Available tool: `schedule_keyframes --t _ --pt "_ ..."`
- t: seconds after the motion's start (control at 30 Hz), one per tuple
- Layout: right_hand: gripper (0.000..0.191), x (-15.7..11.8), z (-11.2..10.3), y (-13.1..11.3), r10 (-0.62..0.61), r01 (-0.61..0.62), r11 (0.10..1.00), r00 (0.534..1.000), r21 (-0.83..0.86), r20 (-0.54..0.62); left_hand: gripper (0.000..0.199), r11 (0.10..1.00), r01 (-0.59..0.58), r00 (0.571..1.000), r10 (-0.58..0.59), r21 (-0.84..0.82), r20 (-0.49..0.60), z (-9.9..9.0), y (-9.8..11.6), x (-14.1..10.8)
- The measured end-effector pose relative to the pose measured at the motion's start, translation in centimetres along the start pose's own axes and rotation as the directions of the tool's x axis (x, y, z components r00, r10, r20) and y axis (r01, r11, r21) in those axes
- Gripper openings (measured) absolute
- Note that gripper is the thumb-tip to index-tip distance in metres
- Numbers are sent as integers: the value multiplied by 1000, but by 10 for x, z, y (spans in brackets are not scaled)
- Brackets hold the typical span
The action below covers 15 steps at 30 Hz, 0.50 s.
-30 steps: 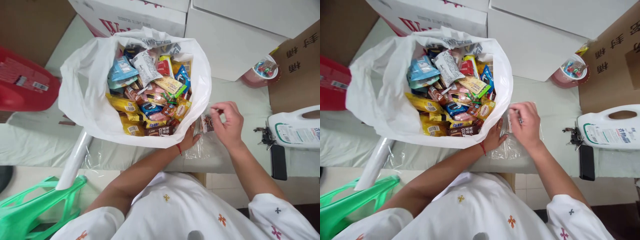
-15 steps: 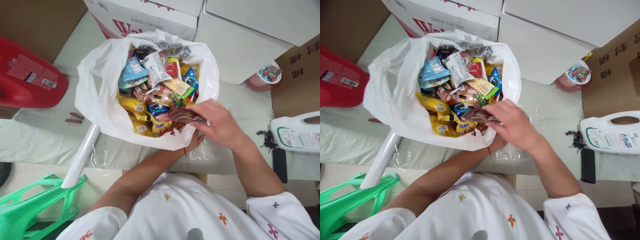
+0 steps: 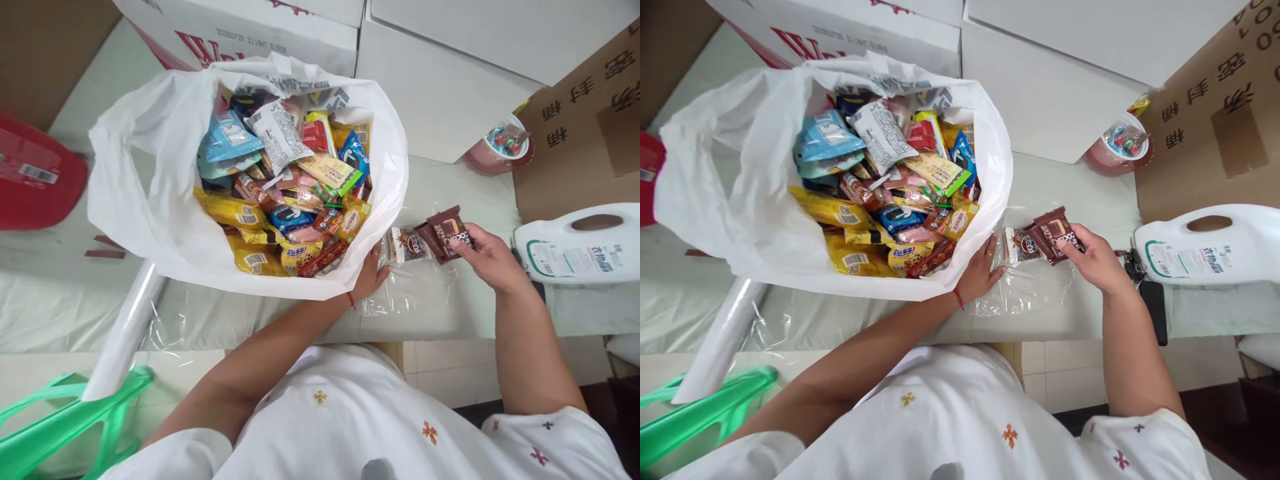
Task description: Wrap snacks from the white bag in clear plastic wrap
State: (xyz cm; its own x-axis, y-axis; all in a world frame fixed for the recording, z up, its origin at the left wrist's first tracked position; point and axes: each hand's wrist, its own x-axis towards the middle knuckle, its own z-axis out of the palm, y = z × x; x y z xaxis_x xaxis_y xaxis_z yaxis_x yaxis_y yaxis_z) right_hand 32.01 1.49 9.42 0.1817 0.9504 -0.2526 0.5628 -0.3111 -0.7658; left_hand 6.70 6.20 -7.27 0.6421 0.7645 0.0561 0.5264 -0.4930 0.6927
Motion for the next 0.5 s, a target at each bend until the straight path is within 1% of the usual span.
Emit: schedule_keyframes --t 0.07,0.1,0.2,0.23,0.3,0.37,0.4,0.47,0.5 --pt "49 15 -4 -10 -28 30 999 994 -17 110 82 1000 4 1000 -4 28 3 -2 0 0" --pt "50 23 -5 -15 -33 39 999 983 -27 181 82 999 5 1000 -6 44 3 -4 1 0" --pt "53 46 -4 -24 -39 76 994 922 -81 384 82 997 1 1000 -1 72 -2 -9 3 1" --pt "53 53 -2 -24 -51 109 988 900 -110 433 82 997 -2 1000 2 76 -4 -11 4 1" --pt "50 66 3 -22 -101 214 961 859 -173 502 83 996 -5 1000 5 86 -1 -14 6 2" --pt "46 75 8 -18 -172 325 921 834 -216 524 83 995 -4 1000 3 98 12 -17 7 2" --pt "45 79 11 -15 -207 364 904 832 -225 515 84 995 -2 1000 1 101 18 -18 8 2" --pt "45 82 14 -11 -254 395 891 842 -224 475 83 995 4 1000 -6 98 23 -19 8 2" --pt "46 82 14 -10 -262 386 899 854 -209 450 82 995 7 1000 -9 97 23 -19 8 1"
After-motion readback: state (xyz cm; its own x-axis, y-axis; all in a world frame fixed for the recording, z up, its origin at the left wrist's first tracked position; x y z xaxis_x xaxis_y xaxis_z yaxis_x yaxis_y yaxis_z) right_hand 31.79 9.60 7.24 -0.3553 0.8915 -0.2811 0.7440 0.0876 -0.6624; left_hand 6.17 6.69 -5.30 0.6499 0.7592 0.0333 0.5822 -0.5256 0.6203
